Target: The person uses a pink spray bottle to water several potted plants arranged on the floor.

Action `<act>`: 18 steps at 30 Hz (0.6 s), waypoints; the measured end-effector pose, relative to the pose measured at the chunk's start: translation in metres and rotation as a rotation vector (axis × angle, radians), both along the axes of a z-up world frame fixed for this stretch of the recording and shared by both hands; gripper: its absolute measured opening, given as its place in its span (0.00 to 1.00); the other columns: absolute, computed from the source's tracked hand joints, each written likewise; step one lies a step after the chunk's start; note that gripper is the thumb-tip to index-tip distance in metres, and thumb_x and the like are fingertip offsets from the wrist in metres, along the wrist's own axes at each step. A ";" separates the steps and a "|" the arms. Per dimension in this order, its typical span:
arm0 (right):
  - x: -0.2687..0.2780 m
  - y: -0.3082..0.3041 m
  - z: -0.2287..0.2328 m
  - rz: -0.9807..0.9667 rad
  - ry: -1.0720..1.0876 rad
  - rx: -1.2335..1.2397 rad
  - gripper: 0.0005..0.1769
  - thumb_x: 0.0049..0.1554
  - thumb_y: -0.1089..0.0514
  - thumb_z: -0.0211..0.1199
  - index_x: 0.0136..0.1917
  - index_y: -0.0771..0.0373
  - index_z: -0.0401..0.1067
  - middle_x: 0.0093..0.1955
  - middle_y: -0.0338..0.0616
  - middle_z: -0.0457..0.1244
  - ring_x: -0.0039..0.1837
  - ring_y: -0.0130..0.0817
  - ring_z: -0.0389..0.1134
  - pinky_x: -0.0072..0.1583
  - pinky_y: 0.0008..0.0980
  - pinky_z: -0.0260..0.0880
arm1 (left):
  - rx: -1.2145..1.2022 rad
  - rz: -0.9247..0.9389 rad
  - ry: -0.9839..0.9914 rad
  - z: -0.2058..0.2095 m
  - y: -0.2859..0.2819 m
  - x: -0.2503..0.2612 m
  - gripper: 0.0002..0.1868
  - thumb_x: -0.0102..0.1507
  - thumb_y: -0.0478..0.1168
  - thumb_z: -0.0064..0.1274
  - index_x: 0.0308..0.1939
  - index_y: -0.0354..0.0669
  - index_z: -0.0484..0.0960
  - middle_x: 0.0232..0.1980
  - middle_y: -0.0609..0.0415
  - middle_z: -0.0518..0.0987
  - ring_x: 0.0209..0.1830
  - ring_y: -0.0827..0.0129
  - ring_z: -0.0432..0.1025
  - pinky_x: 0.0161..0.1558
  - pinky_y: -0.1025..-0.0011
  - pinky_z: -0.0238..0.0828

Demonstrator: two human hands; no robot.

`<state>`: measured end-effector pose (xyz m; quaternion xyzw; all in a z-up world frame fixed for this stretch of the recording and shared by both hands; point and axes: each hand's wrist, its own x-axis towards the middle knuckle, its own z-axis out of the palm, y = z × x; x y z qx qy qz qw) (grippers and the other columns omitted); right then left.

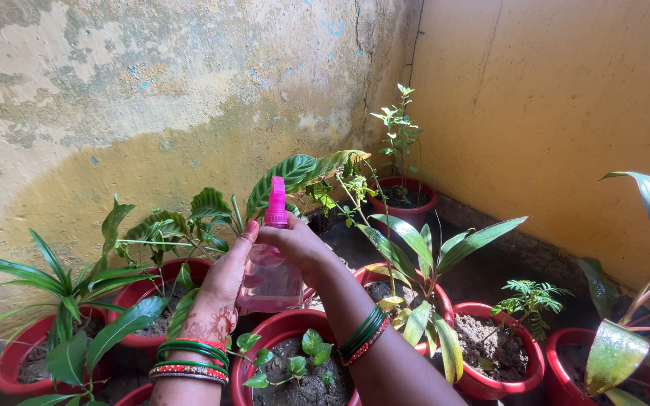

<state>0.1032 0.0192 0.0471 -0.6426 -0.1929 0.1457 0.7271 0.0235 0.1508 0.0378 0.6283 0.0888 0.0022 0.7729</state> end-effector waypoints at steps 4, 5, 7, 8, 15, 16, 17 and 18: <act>-0.008 0.007 0.002 -0.011 0.011 0.061 0.25 0.49 0.55 0.72 0.57 0.63 0.69 0.47 0.43 0.69 0.46 0.31 0.72 0.49 0.34 0.75 | -0.004 -0.001 0.040 0.008 0.004 -0.012 0.38 0.58 0.74 0.46 0.54 0.50 0.84 0.47 0.57 0.83 0.38 0.71 0.72 0.37 0.67 0.71; -0.010 0.008 0.003 -0.019 0.015 0.072 0.25 0.49 0.55 0.72 0.57 0.63 0.69 0.47 0.43 0.68 0.45 0.32 0.71 0.48 0.34 0.74 | -0.006 -0.005 0.049 0.011 0.004 -0.014 0.38 0.58 0.74 0.46 0.54 0.50 0.84 0.47 0.57 0.84 0.38 0.71 0.73 0.36 0.67 0.72; -0.013 0.009 0.007 -0.031 0.026 0.077 0.25 0.49 0.56 0.72 0.57 0.62 0.68 0.46 0.43 0.68 0.45 0.32 0.71 0.48 0.34 0.75 | -0.006 -0.014 0.054 0.016 0.005 -0.019 0.38 0.58 0.74 0.46 0.54 0.49 0.84 0.47 0.56 0.84 0.38 0.71 0.73 0.35 0.68 0.73; -0.014 0.008 0.009 -0.036 0.032 0.071 0.24 0.49 0.55 0.72 0.57 0.62 0.68 0.46 0.43 0.68 0.45 0.32 0.72 0.48 0.35 0.75 | 0.003 -0.018 0.048 0.019 0.006 -0.020 0.38 0.58 0.74 0.46 0.54 0.49 0.84 0.48 0.56 0.84 0.38 0.70 0.73 0.35 0.68 0.74; -0.020 0.018 0.009 0.068 0.052 0.114 0.22 0.52 0.56 0.71 0.57 0.67 0.71 0.45 0.44 0.69 0.44 0.33 0.72 0.48 0.35 0.75 | -0.182 -0.163 -0.035 0.020 0.020 -0.035 0.38 0.61 0.71 0.47 0.53 0.41 0.84 0.48 0.50 0.85 0.41 0.67 0.77 0.38 0.66 0.79; -0.022 0.021 0.009 0.068 0.050 0.125 0.23 0.51 0.57 0.71 0.57 0.67 0.71 0.46 0.44 0.69 0.45 0.33 0.72 0.48 0.35 0.76 | -0.148 -0.122 -0.048 0.020 0.021 -0.038 0.37 0.61 0.70 0.47 0.54 0.42 0.84 0.50 0.52 0.85 0.42 0.69 0.77 0.39 0.67 0.78; -0.024 0.024 0.010 0.066 0.050 0.137 0.23 0.51 0.57 0.71 0.57 0.67 0.71 0.46 0.44 0.69 0.45 0.33 0.72 0.48 0.36 0.76 | -0.115 -0.084 -0.059 0.021 0.022 -0.040 0.36 0.61 0.69 0.48 0.55 0.44 0.84 0.51 0.53 0.85 0.43 0.70 0.77 0.40 0.68 0.76; -0.027 0.027 0.011 0.064 0.049 0.149 0.23 0.50 0.57 0.71 0.57 0.66 0.70 0.46 0.44 0.69 0.46 0.33 0.72 0.49 0.36 0.77 | -0.081 -0.045 -0.071 0.022 0.024 -0.042 0.35 0.62 0.68 0.48 0.56 0.45 0.84 0.52 0.54 0.85 0.44 0.72 0.77 0.42 0.69 0.75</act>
